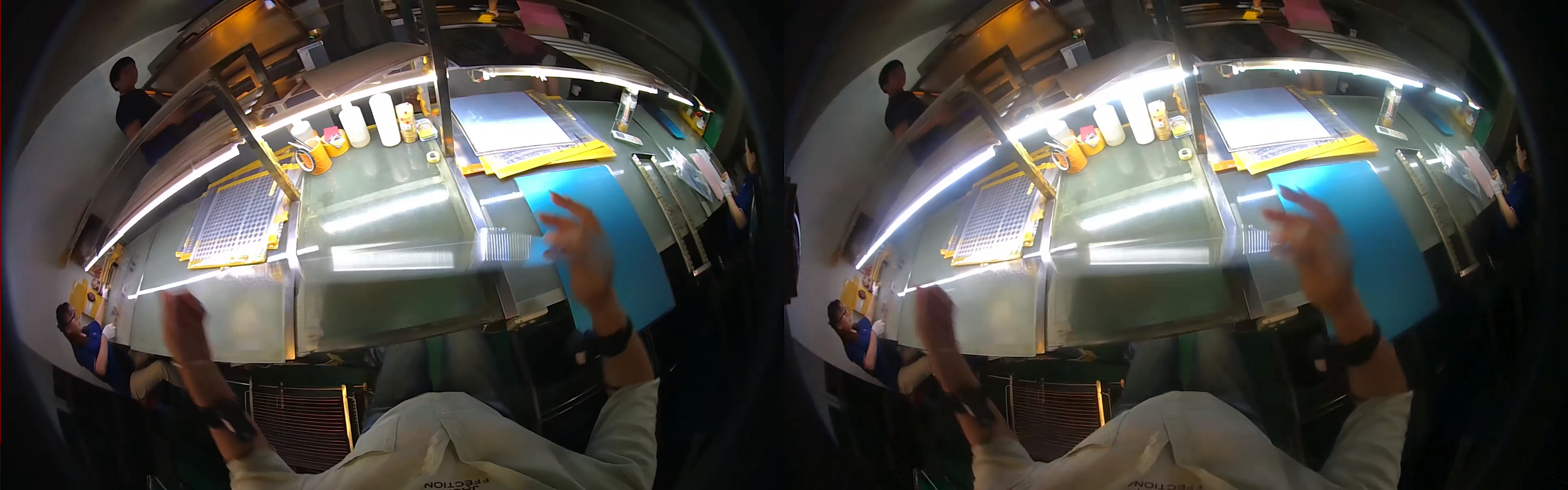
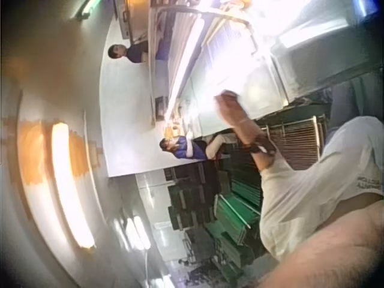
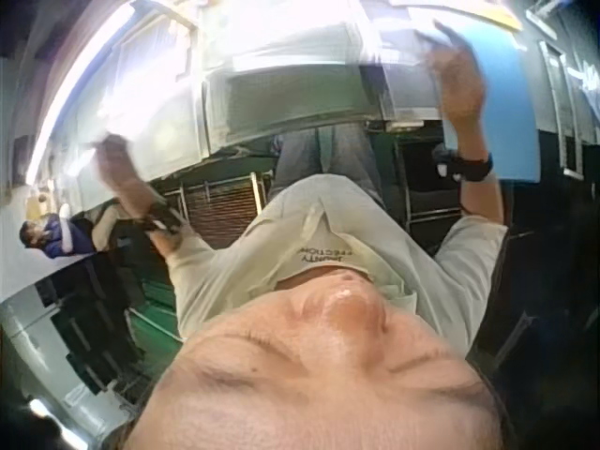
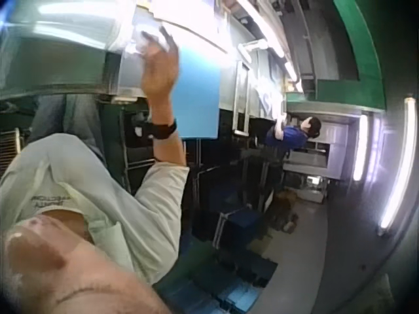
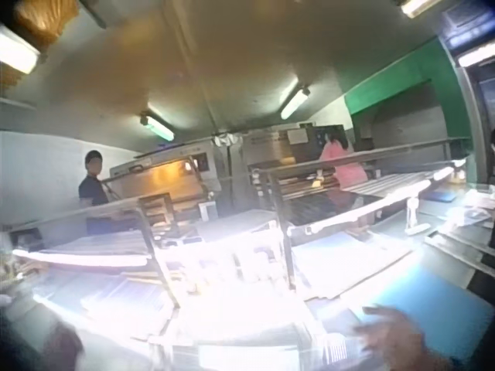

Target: Inspecting and organizing large industrial printed sheets by moving them between a light table and storage racks.

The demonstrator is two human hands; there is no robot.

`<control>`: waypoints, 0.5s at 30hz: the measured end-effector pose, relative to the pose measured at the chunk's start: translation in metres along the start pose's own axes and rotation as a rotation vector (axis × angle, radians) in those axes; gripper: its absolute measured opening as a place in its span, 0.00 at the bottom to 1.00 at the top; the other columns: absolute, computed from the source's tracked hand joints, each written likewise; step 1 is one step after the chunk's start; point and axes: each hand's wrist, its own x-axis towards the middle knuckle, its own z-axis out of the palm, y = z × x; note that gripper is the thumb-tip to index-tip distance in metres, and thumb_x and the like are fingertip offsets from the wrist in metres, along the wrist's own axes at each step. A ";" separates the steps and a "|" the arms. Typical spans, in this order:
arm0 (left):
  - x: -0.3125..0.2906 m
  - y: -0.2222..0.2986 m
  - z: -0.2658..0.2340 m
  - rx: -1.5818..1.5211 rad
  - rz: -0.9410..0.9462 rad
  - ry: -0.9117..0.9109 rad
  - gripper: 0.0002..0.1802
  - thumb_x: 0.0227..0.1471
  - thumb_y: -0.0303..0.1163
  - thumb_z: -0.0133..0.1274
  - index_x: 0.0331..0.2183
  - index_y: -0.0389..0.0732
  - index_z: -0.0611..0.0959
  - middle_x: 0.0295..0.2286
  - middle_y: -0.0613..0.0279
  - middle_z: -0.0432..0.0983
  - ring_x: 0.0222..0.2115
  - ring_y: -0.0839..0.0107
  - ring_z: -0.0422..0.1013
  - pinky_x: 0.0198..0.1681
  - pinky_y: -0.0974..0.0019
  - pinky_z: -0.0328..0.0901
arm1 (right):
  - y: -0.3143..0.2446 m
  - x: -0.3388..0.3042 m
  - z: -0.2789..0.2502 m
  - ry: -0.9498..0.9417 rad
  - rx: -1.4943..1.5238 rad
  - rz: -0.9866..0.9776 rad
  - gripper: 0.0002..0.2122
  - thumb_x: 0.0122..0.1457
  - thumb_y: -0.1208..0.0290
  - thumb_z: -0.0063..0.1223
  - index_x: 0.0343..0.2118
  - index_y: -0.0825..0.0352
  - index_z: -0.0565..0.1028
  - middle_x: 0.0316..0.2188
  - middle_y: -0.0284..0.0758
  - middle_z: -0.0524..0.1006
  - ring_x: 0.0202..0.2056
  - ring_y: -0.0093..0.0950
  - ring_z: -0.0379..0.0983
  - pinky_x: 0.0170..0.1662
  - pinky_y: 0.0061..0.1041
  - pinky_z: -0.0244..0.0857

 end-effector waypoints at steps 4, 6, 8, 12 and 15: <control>-0.003 0.060 0.119 0.174 0.477 -0.326 0.28 0.57 0.53 0.40 0.42 0.36 0.75 0.35 0.60 0.72 0.38 0.72 0.67 0.43 0.67 0.61 | 0.029 0.106 -0.010 0.298 0.506 0.401 0.14 0.60 0.64 0.47 0.36 0.72 0.75 0.31 0.36 0.77 0.35 0.24 0.72 0.40 0.26 0.65; -0.019 0.020 0.146 0.468 0.458 -0.637 0.29 0.51 0.50 0.50 0.46 0.36 0.75 0.43 0.58 0.70 0.45 0.67 0.65 0.50 0.64 0.58 | 0.095 0.096 -0.013 0.331 0.528 0.658 0.15 0.58 0.62 0.51 0.37 0.72 0.74 0.30 0.35 0.76 0.33 0.23 0.72 0.39 0.25 0.65; -0.043 -0.025 0.153 0.901 0.440 -0.938 0.33 0.41 0.47 0.60 0.49 0.43 0.75 0.52 0.57 0.65 0.55 0.57 0.59 0.58 0.60 0.51 | 0.149 0.074 0.015 0.368 0.435 0.859 0.17 0.57 0.61 0.53 0.40 0.72 0.74 0.34 0.35 0.76 0.37 0.26 0.71 0.42 0.27 0.65; -0.082 -0.144 0.111 1.238 0.317 -1.040 0.43 0.38 0.61 0.58 0.55 0.54 0.69 0.58 0.54 0.53 0.61 0.50 0.43 0.58 0.44 0.44 | 0.229 0.027 0.044 0.207 0.359 0.995 0.18 0.57 0.62 0.52 0.44 0.72 0.73 0.38 0.37 0.76 0.38 0.29 0.71 0.44 0.29 0.65; -0.105 -0.195 0.086 1.631 -0.026 -1.075 0.49 0.37 0.69 0.51 0.59 0.59 0.61 0.62 0.56 0.42 0.62 0.47 0.33 0.57 0.34 0.38 | 0.257 -0.003 0.022 -0.075 -0.102 1.038 0.17 0.55 0.64 0.53 0.45 0.70 0.73 0.37 0.38 0.77 0.36 0.30 0.73 0.43 0.29 0.66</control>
